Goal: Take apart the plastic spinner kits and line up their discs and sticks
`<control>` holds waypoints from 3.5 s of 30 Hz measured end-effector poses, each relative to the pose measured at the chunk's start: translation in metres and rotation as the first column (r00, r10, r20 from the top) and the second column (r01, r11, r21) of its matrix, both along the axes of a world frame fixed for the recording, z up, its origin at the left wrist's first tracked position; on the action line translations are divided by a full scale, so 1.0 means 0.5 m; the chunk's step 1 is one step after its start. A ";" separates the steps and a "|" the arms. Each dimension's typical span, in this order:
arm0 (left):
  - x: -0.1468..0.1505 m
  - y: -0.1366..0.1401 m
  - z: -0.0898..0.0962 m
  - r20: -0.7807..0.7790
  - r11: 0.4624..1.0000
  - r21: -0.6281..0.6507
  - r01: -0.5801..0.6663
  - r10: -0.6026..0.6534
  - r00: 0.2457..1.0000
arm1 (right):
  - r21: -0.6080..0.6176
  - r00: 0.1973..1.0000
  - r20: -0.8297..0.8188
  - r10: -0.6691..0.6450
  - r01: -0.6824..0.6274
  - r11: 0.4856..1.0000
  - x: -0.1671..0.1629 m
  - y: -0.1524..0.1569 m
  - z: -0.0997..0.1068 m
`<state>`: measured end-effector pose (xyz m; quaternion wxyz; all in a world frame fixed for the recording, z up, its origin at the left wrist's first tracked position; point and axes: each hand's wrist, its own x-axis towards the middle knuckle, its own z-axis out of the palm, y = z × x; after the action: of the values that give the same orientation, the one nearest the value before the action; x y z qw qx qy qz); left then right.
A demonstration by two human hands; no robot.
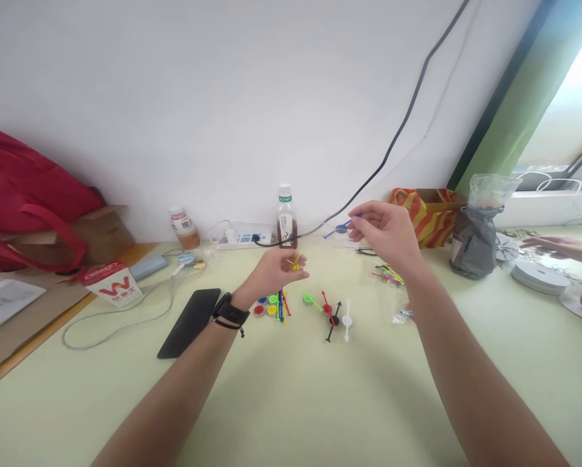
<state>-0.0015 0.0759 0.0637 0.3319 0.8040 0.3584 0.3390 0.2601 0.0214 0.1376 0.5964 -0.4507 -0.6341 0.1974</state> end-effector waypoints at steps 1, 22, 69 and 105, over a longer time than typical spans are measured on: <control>0.002 -0.002 0.001 -0.006 1.000 0.017 -0.003 0.003 1.000 | -0.003 1.000 0.018 -0.014 0.014 1.000 -0.003 0.000 -0.001; 0.011 -0.018 0.009 -0.101 0.956 0.291 -0.046 0.079 0.992 | -0.019 0.892 0.396 -0.218 0.245 0.969 -0.017 -0.001 -0.016; -0.040 0.004 0.033 -0.132 0.966 0.250 -0.069 0.105 0.986 | -0.061 0.959 0.276 -0.069 0.089 0.994 -0.009 -0.002 -0.009; -0.049 0.021 0.027 -0.124 0.971 0.136 -0.199 0.216 0.969 | -0.397 0.657 0.718 0.231 0.113 0.911 -0.039 0.037 -0.079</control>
<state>-0.0261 0.0865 0.0772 0.2193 0.8024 0.4412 0.3367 0.2405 0.0398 0.0983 0.1661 -0.5841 -0.7819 0.1410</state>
